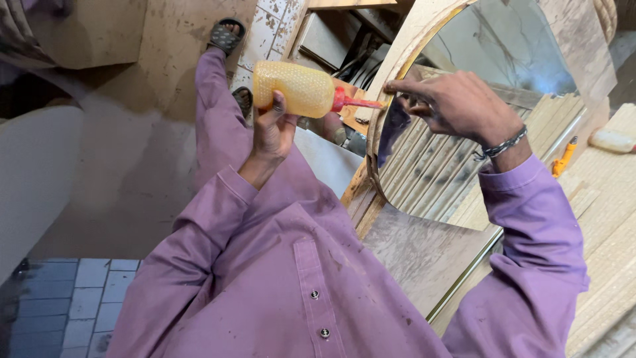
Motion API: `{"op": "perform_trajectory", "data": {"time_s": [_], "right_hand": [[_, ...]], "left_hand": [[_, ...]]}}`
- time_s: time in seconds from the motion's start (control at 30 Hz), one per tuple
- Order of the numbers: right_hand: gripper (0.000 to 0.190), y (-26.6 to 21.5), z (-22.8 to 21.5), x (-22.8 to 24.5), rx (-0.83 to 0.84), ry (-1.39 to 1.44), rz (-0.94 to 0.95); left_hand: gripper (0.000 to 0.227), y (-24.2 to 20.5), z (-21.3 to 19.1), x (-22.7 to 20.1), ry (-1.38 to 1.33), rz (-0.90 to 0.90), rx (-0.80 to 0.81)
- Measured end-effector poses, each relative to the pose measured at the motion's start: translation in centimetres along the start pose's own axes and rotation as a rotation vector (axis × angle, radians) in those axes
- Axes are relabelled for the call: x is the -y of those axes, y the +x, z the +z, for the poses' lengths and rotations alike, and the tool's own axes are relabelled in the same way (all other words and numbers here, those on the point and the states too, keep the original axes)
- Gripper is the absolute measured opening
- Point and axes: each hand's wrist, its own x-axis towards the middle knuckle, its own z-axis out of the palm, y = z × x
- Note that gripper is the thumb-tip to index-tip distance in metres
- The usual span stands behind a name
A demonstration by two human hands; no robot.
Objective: The person applies glue from a bottle along the edge of a wooden frame and presses a thin wooden strip onto the glued edge of a mirror. The person repeats this process along the curved edge of the mirror, ensuring the strip adheres to the frame.
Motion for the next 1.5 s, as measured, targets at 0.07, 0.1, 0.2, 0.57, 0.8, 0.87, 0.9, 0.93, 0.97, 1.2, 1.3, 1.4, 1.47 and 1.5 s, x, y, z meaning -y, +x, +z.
{"op": "perform_trajectory", "data": {"time_s": [0.07,0.1,0.2,0.57,0.8,0.87,0.9,0.93,0.97,1.2,1.3,1.4,1.47,1.5], "right_hand": [[0.075,-0.3,0.3,0.7,0.008,-0.054,-0.008],[0.071,-0.5,0.4,1.0,0.013,-0.079,-0.011],[0.084,-0.9,0.6,1.9,0.066,-0.149,0.010],[0.087,-3.1,3.7,4.5,0.145,-0.234,-0.107],[0.069,-3.7,5.2,2.6,0.247,0.288,-0.344],[0.067,-3.4,5.1,0.6,-0.051,0.366,-0.581],[0.067,-3.1,5.0,-0.4,-0.200,0.404,-0.700],[0.070,-2.6,4.7,-1.4,-0.049,0.527,-0.310],[0.073,-2.1,4.4,-2.4,0.116,0.636,0.080],[0.071,1.8,3.6,-7.4,-0.412,-0.236,0.172],[0.076,1.3,3.5,-8.9,-0.435,-0.402,0.103],[0.068,-0.3,3.2,-10.1,-0.432,-0.438,0.086],[0.058,-0.8,3.0,-10.4,-0.495,-0.346,0.111],[0.053,-0.6,2.9,-10.4,-0.549,-0.237,0.144]], "left_hand": [[0.045,-0.8,-0.5,0.4,-0.021,-0.008,-0.034],[0.044,-1.2,-0.7,0.6,-0.024,-0.009,-0.049],[0.043,-1.8,-1.5,0.9,-0.028,-0.028,-0.074],[0.058,-5.1,-4.6,2.9,-0.093,-0.248,-0.170],[0.065,-5.2,-4.3,1.2,-0.167,-0.318,-0.079],[0.064,-4.7,-3.9,-0.1,-0.187,-0.267,-0.002],[0.062,-4.5,-3.6,-0.7,-0.126,-0.215,0.026],[0.060,-4.3,-3.3,-1.3,-0.067,-0.160,0.051],[0.058,-4.0,-3.0,-1.9,-0.008,-0.104,0.077],[0.056,-1.3,0.6,-4.8,0.162,0.010,0.309],[0.065,-0.9,3.0,-6.1,0.436,0.174,0.322],[0.080,-1.0,5.9,-7.9,0.575,0.261,0.403],[0.087,-0.5,8.1,-8.6,0.539,0.338,0.460],[0.087,-0.1,9.1,-8.9,0.549,0.337,0.476]]}}
